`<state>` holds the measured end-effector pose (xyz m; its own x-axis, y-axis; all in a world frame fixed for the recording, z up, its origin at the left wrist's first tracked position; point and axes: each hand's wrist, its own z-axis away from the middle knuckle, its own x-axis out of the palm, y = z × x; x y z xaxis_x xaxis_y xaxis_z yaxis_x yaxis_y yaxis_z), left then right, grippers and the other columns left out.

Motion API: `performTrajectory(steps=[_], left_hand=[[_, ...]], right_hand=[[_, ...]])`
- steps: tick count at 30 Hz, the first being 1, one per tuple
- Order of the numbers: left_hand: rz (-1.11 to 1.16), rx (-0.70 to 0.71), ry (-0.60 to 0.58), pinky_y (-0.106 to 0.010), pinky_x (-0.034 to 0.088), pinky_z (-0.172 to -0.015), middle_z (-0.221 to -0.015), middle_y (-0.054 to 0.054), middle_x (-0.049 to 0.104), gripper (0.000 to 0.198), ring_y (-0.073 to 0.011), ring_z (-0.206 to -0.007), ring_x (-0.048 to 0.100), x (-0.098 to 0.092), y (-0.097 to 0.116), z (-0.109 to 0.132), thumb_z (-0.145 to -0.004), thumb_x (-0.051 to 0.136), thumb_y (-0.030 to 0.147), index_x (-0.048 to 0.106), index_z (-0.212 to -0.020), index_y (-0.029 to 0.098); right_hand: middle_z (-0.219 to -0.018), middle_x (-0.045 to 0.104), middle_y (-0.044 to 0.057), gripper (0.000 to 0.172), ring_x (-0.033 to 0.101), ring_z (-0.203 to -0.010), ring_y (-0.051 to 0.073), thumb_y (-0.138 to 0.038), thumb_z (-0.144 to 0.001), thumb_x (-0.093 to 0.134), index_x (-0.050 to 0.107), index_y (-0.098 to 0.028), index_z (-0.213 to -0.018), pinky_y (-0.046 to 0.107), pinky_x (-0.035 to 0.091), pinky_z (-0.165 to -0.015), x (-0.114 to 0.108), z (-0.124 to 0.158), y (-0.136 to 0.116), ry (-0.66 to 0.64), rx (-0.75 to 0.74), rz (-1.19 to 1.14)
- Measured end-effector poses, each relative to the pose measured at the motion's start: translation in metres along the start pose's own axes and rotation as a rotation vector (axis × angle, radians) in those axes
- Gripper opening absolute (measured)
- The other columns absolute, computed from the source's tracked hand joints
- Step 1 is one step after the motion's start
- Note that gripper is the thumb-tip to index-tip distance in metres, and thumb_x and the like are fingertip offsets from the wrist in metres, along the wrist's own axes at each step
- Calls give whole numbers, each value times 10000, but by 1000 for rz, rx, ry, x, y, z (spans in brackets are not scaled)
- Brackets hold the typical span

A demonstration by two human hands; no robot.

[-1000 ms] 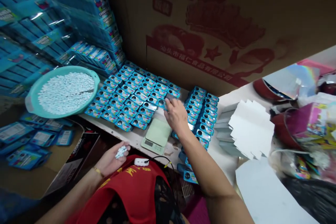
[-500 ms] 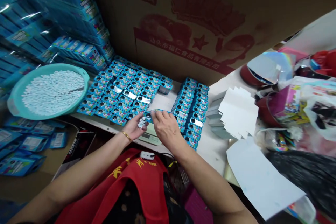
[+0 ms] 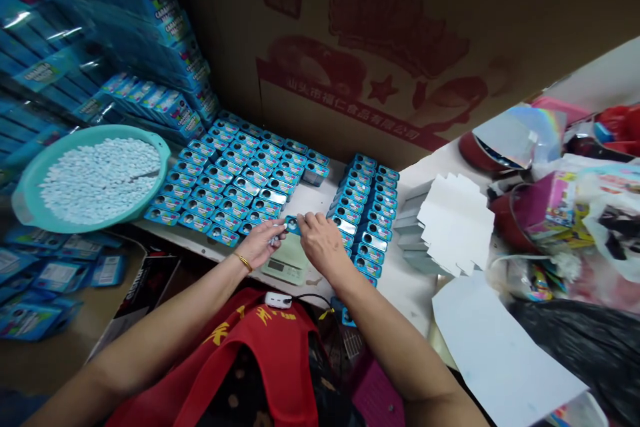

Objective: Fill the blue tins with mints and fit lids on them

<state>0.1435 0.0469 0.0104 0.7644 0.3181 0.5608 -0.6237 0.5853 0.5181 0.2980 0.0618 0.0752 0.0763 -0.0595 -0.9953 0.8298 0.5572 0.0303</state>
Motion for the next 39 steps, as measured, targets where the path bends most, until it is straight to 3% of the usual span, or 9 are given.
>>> performTrajectory(steps=[7,11,16,22,27,29,32,36,39], left_hand=[[7,0,-26,-142,310,-418,-711,-49,581,207,-75,-580,534,5,6,-13,-645,661,216,598,-807,104],[-63,91,31,-134,284,-420,-595,12,532,291,-49,-530,494,15,0,-17,-556,725,169,582,-805,122],[-62,103,21,-128,276,-416,-662,-18,554,265,-44,-552,482,10,0,-21,-595,693,165,584,-830,103],[35,91,20,-116,297,-421,-707,-20,547,228,-39,-567,472,-4,16,-2,-612,683,137,579,-813,117],[54,52,96,-111,310,-416,-731,-35,549,192,-39,-568,467,-22,12,27,-651,655,125,583,-829,112],[54,14,102,-111,316,-418,-731,-36,547,178,-38,-567,466,-34,6,38,-662,644,114,585,-830,110],[48,-59,85,-111,320,-418,-726,-34,543,155,-42,-572,469,-56,-5,54,-675,628,98,584,-822,114],[15,-159,76,-107,306,-401,-728,-33,540,133,-35,-552,457,-77,-20,66,-689,612,85,582,-815,113],[-22,-204,52,-109,308,-397,-728,-40,542,121,-35,-544,457,-79,-27,70,-703,601,91,581,-821,106]], right_hand=[[-939,530,93,375,420,-819,213,-187,-809,425,428,-154,-1182,324,324,-644,9,-7,7,17,13,45],[-936,524,98,371,421,-817,214,-157,-820,393,414,-143,-1191,327,316,-639,10,-9,5,35,-15,65],[-950,522,92,390,425,-830,210,-223,-805,441,427,-153,-1188,310,337,-676,16,-9,23,43,50,-3],[-1035,514,89,412,436,-905,219,-256,-773,489,454,-162,-1172,300,374,-755,69,-62,63,161,266,-128],[-1111,512,72,339,450,-967,204,-216,-809,432,501,-202,-1141,296,399,-771,102,-104,86,219,354,-270],[-1142,503,69,309,447,-999,195,-202,-828,397,529,-197,-1107,298,392,-801,101,-88,94,282,374,-308],[-1050,543,74,268,464,-952,190,-234,-843,396,569,-176,-1039,302,367,-824,90,-27,95,326,338,-296],[-880,547,60,216,458,-812,191,-361,-802,492,624,-221,-899,297,347,-707,84,52,65,91,220,-199],[-888,520,69,217,429,-817,201,-360,-790,512,604,-230,-937,292,304,-649,95,69,39,5,266,-92]])
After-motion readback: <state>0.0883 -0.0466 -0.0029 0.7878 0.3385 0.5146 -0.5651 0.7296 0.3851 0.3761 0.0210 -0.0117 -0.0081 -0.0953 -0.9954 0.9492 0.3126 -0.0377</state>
